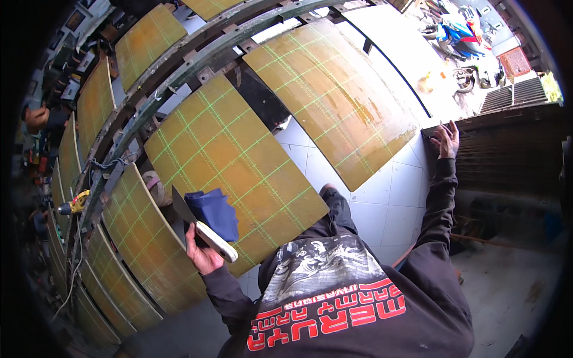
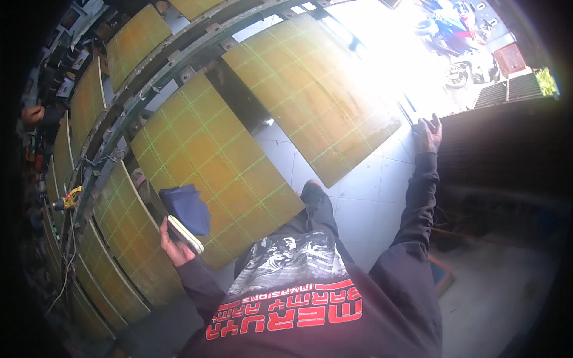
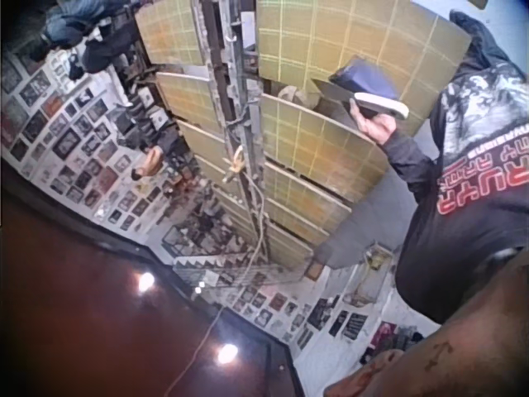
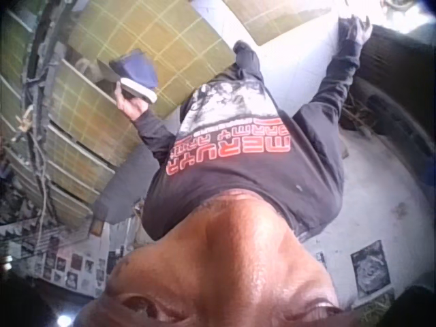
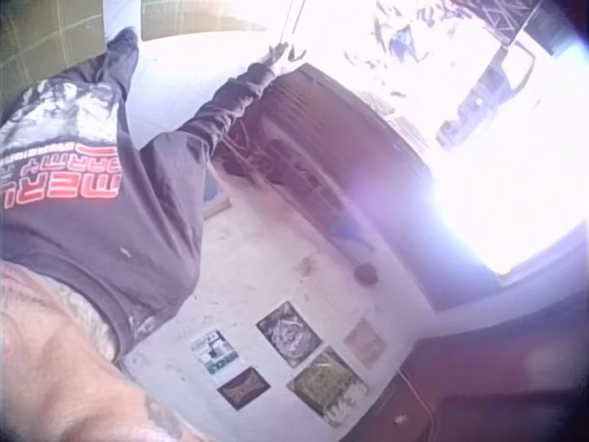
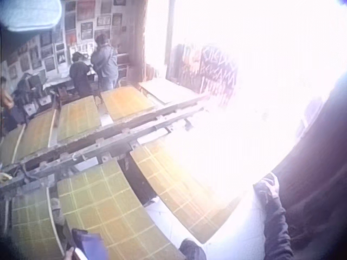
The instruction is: The person prepares a printing pallet by spraying a liquid and smoothing it with a metal scraper, then adheres a piece of blue fabric to the pallet and uses the scraper to press it down before removing it.
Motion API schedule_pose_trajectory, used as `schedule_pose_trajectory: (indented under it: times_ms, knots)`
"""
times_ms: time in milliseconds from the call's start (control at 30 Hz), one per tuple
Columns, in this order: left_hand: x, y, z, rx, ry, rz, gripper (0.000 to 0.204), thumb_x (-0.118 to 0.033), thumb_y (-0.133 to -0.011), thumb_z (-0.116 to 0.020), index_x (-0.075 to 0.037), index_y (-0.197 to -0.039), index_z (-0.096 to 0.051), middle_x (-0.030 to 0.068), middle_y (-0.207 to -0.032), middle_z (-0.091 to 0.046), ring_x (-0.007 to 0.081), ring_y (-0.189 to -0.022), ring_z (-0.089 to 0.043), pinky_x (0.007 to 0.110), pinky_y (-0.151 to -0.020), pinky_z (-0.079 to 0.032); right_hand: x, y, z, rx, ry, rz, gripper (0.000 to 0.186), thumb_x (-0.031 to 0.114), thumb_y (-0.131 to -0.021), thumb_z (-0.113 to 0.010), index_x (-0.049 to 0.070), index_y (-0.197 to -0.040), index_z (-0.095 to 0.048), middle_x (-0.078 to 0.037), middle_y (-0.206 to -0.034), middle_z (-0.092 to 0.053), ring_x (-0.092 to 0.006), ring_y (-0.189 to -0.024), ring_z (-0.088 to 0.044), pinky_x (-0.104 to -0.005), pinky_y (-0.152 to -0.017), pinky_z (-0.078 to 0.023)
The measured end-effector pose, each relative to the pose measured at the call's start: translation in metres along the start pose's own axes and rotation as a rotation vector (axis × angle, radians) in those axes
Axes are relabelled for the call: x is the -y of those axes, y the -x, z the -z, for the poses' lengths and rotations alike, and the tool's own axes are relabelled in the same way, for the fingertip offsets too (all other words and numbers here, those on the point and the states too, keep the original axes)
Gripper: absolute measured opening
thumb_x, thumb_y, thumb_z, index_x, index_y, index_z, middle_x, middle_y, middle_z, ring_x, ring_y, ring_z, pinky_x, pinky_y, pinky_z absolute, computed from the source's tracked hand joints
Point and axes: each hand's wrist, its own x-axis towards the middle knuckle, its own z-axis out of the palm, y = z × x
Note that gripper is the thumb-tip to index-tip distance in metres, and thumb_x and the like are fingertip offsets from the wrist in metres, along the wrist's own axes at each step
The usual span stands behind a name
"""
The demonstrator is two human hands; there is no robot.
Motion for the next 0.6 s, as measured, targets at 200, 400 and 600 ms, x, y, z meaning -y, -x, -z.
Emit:
schedule_pose_trajectory:
  times_ms: [200, 400, 600]
  knots:
    - [0.016, 0.023, -0.041, -0.053, 0.031, -0.007, 0.012, -0.010, -0.087, -0.063, -0.003, -0.097, -0.066, 0.0077, -0.091, -0.071, 0.0161, -0.081, -0.069, 0.028, -0.073, -0.057, -0.050, -0.159, 0.043, -0.043, 0.060, -0.006, 0.080, 0.019, -0.078, -0.076, 0.014, -0.144, -0.030, -0.016, -0.139, -0.043, -0.0271, -0.117, -0.054, -0.0434, -0.085, -0.048]
    - [0.064, 0.082, -0.067, -0.252, 0.167, 0.029, 0.013, -0.009, -0.086, -0.063, -0.002, -0.096, -0.066, 0.0076, -0.096, -0.069, 0.0175, -0.089, -0.066, 0.029, -0.082, -0.053, -0.129, -0.357, 0.050, 0.063, 0.228, 0.081, 0.068, 0.020, -0.080, -0.072, 0.012, -0.139, -0.040, -0.017, -0.138, -0.042, -0.0267, -0.120, -0.051, -0.0408, -0.091, -0.046]
    - [0.125, 0.163, -0.079, -0.305, 0.290, -0.126, 0.012, -0.011, -0.088, -0.059, -0.004, -0.096, -0.066, 0.0070, -0.096, -0.069, 0.0189, -0.090, -0.066, 0.033, -0.082, -0.054, -0.184, -0.506, 0.007, 0.339, 0.191, 0.274, 0.057, 0.027, -0.083, -0.070, 0.009, -0.132, -0.049, -0.018, -0.129, -0.050, -0.0246, -0.116, -0.052, -0.0384, -0.092, -0.046]
